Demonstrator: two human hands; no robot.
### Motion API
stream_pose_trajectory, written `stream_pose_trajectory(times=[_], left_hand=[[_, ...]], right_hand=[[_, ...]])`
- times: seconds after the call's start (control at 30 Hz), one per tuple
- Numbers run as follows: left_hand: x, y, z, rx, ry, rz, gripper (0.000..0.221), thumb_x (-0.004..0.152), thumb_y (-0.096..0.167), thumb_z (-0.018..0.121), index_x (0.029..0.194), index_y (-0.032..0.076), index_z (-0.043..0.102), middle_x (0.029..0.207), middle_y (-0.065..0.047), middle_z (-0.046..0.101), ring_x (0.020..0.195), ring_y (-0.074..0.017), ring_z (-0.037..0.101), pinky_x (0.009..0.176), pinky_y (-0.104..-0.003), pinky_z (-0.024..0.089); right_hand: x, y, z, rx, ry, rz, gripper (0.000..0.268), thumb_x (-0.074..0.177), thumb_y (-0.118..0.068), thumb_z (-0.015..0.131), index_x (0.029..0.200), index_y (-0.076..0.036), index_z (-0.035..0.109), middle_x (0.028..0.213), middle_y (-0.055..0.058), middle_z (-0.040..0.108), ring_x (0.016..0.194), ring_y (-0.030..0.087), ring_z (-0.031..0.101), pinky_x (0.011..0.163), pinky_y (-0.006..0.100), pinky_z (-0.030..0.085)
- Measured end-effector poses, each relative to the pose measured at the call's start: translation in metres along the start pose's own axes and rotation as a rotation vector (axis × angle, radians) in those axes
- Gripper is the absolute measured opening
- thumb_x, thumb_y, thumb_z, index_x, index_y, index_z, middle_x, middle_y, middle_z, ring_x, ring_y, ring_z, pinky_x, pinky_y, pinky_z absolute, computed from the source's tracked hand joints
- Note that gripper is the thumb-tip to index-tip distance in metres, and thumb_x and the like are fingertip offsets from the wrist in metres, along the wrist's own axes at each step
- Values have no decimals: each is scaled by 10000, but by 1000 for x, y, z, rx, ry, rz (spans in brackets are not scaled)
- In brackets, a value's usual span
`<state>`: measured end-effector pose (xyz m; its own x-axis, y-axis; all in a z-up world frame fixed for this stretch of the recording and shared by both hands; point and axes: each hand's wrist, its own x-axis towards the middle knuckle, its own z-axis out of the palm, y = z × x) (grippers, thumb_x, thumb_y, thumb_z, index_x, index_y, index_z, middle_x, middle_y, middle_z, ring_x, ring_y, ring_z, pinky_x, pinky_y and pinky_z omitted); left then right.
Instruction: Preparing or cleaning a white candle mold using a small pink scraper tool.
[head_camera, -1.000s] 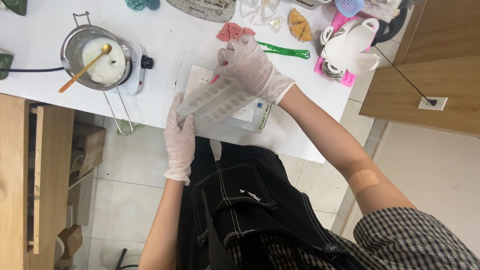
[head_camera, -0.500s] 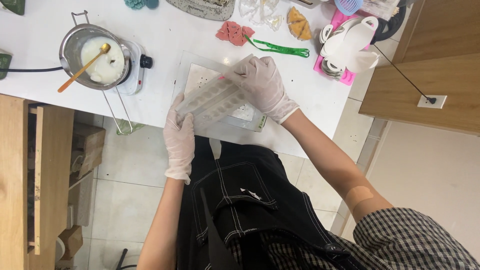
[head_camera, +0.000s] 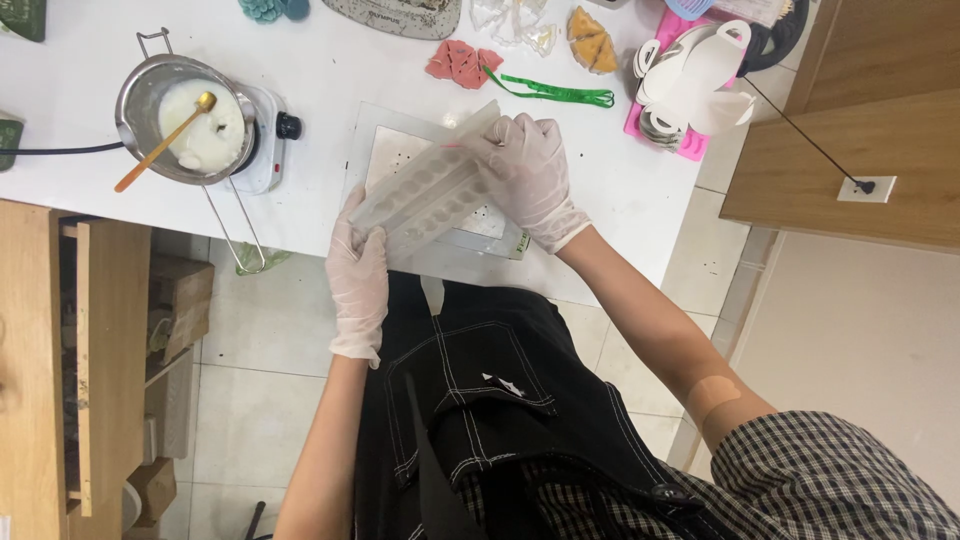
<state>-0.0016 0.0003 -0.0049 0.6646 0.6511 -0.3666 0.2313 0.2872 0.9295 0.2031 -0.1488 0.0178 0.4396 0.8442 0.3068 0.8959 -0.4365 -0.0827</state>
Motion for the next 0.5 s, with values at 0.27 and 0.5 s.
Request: stream_pose_trajectory(times=[0.27,0.5], left_hand=[[3,1,0,22,-8,17,582,989,-72,553,1552,62,487,831,64,525,684,-3,431,642,-156,396],[4,1,-2,-102,-86,45,589,986,-93,508,1557,28,430,1205,-44,658,952,-35,617,858,-166,498]], right_hand=[[4,-14,-6,101,33,-37,357,873,-149,721,1197,-292,767,995,-78,618,861,180,533,811,363,368],[17,22,-18,7,42,-46,286,866,-153,728,1114,-286,777,999,-94,599,944,169,559,869,394,383]])
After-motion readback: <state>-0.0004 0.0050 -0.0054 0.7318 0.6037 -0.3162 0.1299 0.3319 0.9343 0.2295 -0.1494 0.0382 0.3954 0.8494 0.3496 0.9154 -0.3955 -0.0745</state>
